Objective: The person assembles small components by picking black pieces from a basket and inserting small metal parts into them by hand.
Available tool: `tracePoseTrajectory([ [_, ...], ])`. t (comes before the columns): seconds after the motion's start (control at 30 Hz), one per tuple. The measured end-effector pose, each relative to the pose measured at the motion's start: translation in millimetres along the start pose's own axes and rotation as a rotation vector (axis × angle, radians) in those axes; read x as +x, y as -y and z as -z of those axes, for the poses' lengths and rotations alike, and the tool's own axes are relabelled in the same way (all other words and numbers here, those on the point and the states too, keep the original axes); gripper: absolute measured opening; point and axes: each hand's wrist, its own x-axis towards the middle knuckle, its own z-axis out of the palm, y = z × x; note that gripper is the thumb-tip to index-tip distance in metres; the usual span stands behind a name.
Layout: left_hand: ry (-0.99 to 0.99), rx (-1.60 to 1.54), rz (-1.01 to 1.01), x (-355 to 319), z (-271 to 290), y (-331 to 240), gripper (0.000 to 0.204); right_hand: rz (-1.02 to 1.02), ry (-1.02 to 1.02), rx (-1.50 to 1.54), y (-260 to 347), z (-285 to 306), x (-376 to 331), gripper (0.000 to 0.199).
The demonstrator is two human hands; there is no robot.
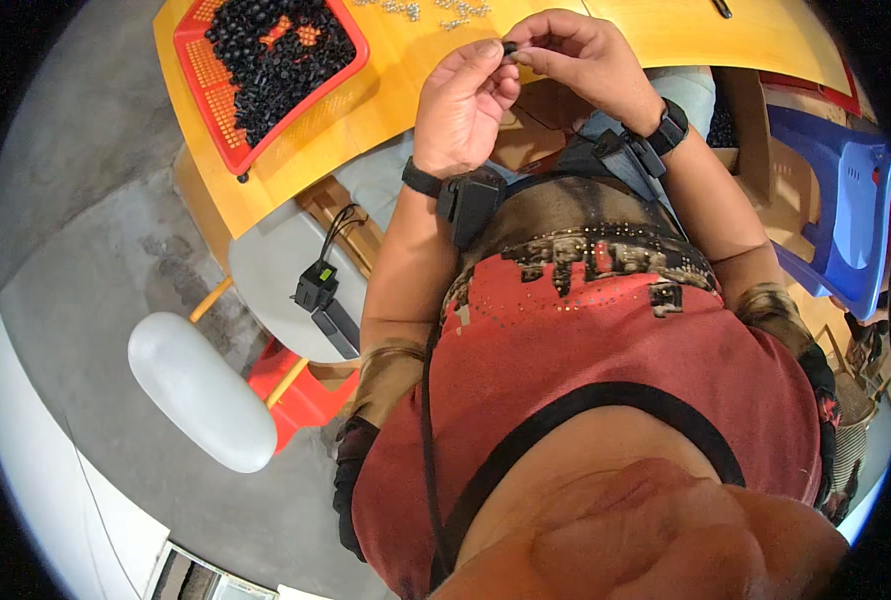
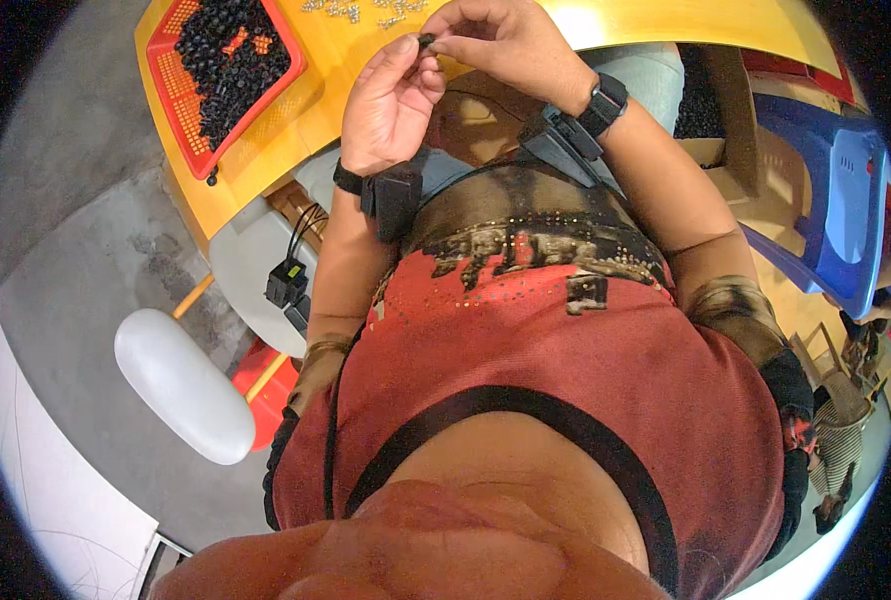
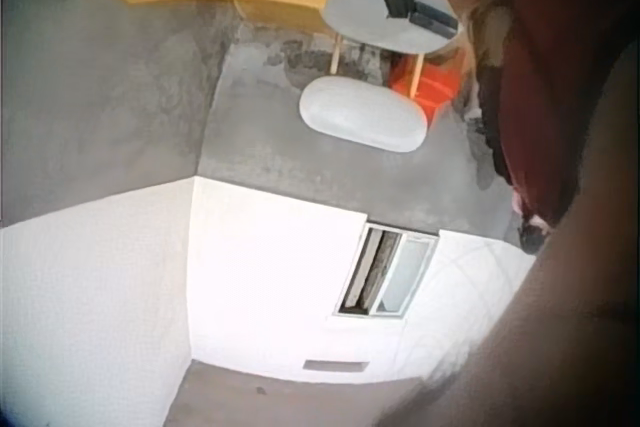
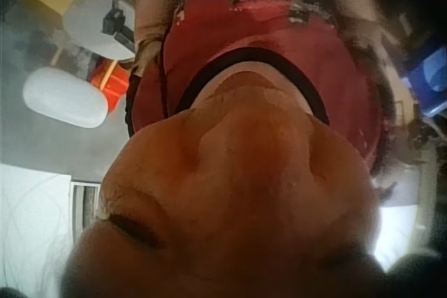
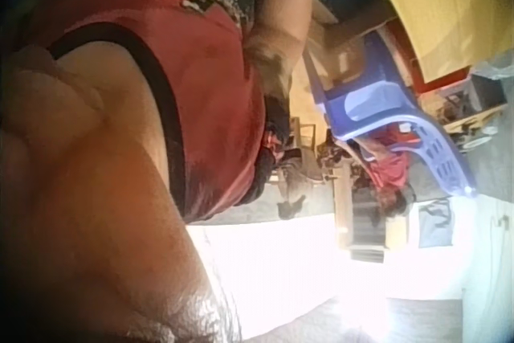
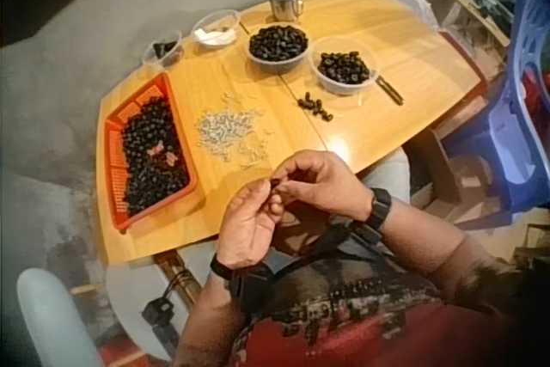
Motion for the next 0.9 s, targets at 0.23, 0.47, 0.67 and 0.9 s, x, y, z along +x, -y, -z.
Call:
tracePoseTrajectory([
  [0.23,0.050,0.096,-0.092,-0.8,4.8,0.1,0.015,-0.030,0.023,0.247,15.4,-11.6,1.7,0.015],
  [0.47,0.093,0.311,-0.332,-0.9,-2.6,1.3,0.024,-0.017,0.013,0.237,16.0,-9.3,-1.4,0.017],
  [0.67,0.076,0.504,-0.442,-1.5,-6.5,1.4,0.027,-0.069,0.015,0.218,16.8,-6.1,-3.2,0.017],
  [0.9,0.059,0.545,-0.452,-1.5,-7.1,-0.5,0.026,-0.093,0.017,0.284,15.2,-6.7,-2.3,0.016],
])
